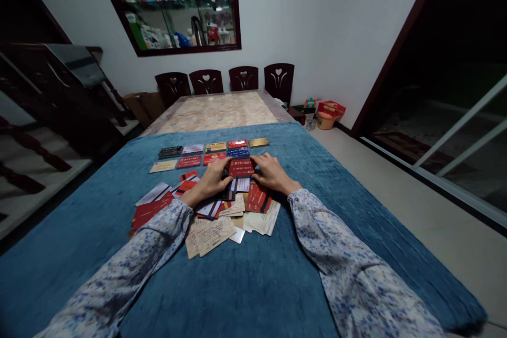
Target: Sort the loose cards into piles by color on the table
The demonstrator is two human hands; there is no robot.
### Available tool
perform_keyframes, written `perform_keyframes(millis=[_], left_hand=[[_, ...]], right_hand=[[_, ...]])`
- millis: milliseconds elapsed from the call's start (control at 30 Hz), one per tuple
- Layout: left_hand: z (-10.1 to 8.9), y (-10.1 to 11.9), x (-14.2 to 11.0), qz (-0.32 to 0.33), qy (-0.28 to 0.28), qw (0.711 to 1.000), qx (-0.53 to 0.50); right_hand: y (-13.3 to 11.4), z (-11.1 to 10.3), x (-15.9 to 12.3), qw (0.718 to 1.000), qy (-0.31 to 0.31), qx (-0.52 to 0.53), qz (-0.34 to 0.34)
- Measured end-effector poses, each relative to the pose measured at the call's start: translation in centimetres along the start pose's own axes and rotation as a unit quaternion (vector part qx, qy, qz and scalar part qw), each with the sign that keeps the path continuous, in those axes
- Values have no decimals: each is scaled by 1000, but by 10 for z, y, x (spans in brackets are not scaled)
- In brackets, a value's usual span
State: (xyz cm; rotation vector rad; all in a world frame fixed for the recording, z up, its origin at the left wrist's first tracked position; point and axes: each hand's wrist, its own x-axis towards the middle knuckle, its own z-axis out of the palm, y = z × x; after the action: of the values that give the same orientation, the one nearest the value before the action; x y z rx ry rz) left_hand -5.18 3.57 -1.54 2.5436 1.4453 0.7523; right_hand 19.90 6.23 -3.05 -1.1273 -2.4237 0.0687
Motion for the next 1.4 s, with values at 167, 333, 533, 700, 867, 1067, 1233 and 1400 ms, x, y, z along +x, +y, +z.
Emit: perform_keyframes(millis=[167,333,533,700,867,1067,1233,1400], left_hand=[[-1,1,1,-8,-14,1000,-10],[-3,-1,1,-18,-19,1000,0],[-10,3,0,-28,-44,998,34],[-14,6,-1,-18,-50,997,48],[-18,6,-2,-14,-68,996,58],[-29,6,-6,-26,-86,993,73],[-38,2,-9,-36,-94,992,81],[-47,-10,-16,-45,-88,992,77]], right_hand=[[1,-2,0,1000,-8,22,-9],[-1,-6,0,999,-19,28,-9],[-5,-11,-2,999,-29,21,-15],[-8,-14,-2,999,-36,16,-5],[-12,-16,-1,999,-48,6,9],[-18,-17,7,998,-56,1,2],[-24,-16,18,997,-70,-7,-9],[-32,-11,34,997,-81,-6,-15]])
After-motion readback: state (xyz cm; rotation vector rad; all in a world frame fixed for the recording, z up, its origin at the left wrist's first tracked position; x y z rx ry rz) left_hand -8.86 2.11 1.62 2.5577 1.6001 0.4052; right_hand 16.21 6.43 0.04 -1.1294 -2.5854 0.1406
